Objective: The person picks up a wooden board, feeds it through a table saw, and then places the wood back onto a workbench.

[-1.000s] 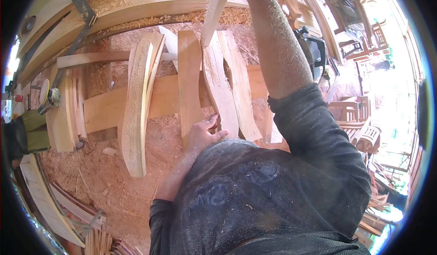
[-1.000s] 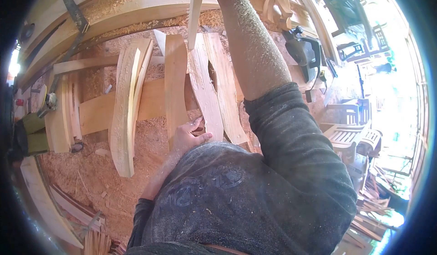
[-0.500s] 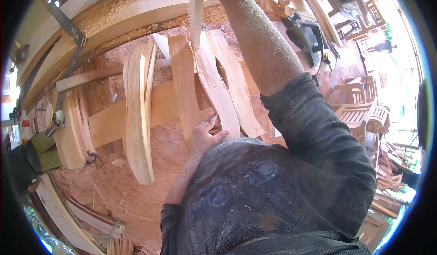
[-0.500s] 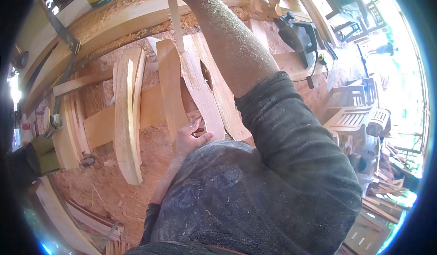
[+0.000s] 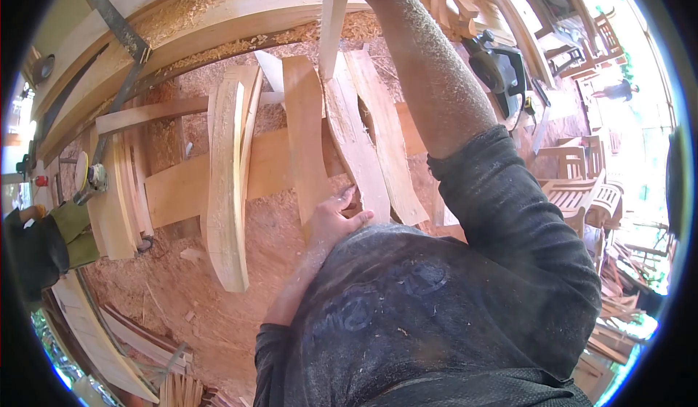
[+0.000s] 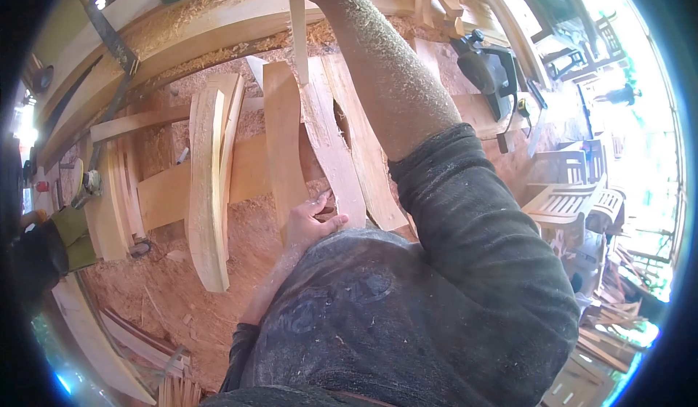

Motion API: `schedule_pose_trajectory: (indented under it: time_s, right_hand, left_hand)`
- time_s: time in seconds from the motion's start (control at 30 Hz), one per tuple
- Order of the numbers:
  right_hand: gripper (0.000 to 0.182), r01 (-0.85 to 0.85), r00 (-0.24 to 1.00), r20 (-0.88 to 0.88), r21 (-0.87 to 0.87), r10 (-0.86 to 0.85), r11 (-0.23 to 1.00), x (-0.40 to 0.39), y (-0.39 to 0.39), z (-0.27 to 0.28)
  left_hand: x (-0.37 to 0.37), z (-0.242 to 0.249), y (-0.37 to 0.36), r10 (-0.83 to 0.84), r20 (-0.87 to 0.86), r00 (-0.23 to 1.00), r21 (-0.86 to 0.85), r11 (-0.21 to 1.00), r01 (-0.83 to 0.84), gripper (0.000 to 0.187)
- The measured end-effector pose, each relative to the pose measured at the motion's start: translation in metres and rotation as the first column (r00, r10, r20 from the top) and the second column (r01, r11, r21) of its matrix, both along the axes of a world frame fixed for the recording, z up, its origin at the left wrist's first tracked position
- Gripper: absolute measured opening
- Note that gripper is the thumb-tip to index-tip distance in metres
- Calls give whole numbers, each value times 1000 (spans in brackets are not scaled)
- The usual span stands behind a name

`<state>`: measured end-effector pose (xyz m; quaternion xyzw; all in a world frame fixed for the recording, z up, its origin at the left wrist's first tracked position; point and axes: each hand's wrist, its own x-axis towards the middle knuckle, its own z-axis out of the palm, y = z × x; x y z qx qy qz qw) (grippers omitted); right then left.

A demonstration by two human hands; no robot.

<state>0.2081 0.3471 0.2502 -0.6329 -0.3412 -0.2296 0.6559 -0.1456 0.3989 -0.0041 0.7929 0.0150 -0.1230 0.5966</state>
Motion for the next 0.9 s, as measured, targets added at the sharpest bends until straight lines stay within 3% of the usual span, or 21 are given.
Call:
schedule_pose_trajectory:
  time_s: [0.27,0.33,0.63,0.73,0.9]
  right_hand:
    - [75,-34,999,-10,27,34,999,-3,3,0]
    - [76,-7,999,45,2,6,1000,0,3,-1]
    - [64,-65,994,92,17,64,998,8,4,-4]
    - [61,2,992,126,14,-4,1000,10,4,-4]
    - [72,6,999,-47,-26,-7,1000,-8,0,5]
  left_hand:
    - [3,11,4,-19,-120,993,-118,993,5,84]
    - [2,7,3,-13,-48,999,-63,998,10,85]
    - [1,4,2,-19,-27,999,-2,1000,19,82]
    - [-2,-2,1,-13,-8,1000,26,1000,14,80]
    - [-3,-3,-1,-6,-85,996,-14,1000,5,78]
